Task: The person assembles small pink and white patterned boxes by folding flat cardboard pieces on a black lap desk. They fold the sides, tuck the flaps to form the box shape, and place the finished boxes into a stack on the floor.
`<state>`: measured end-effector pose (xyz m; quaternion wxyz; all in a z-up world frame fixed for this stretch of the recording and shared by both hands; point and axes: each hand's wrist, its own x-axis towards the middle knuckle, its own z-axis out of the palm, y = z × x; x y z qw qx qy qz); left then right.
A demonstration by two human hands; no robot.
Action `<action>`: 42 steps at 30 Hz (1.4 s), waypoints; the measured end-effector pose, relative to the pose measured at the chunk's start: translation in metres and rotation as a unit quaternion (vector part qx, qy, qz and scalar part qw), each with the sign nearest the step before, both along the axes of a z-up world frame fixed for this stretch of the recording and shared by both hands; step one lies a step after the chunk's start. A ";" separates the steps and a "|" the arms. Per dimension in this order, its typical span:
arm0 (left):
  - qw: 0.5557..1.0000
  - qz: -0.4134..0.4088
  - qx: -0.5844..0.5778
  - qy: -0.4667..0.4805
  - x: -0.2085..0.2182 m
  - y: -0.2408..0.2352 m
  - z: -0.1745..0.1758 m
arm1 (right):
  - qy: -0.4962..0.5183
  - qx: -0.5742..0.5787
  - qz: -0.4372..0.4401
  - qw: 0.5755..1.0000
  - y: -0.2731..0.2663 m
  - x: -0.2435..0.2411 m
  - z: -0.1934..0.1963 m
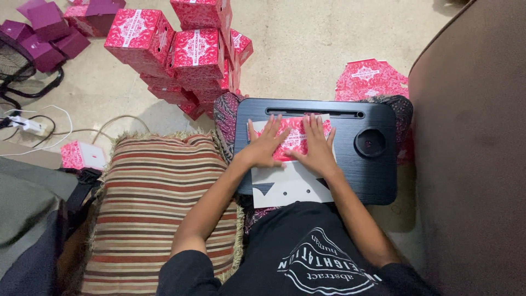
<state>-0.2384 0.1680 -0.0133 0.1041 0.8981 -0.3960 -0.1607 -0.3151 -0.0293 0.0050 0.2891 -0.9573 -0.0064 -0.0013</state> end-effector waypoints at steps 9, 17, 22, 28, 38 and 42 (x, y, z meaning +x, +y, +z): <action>0.999 -0.011 -0.004 0.032 -0.033 -0.014 0.040 | -0.178 0.347 -0.038 0.920 -0.032 -0.019 -0.037; 0.998 -0.025 -0.049 -0.006 -0.016 -0.014 0.038 | -0.340 0.176 -0.020 0.924 -0.034 -0.020 -0.041; 0.984 -0.014 -0.175 -0.029 0.004 -0.004 0.007 | -0.384 0.086 0.057 0.918 -0.024 -0.048 -0.094; 0.947 0.085 -0.299 -0.083 0.014 0.017 0.039 | -0.133 -0.040 0.241 0.960 0.004 -0.066 -0.037; 0.926 -0.040 -0.349 0.136 -0.032 0.023 0.142 | 0.001 -0.092 0.274 0.957 0.012 -0.070 -0.005; 0.942 -0.057 -0.126 0.307 -0.040 0.010 0.164 | -0.010 -0.105 0.283 0.953 -0.004 -0.082 -0.090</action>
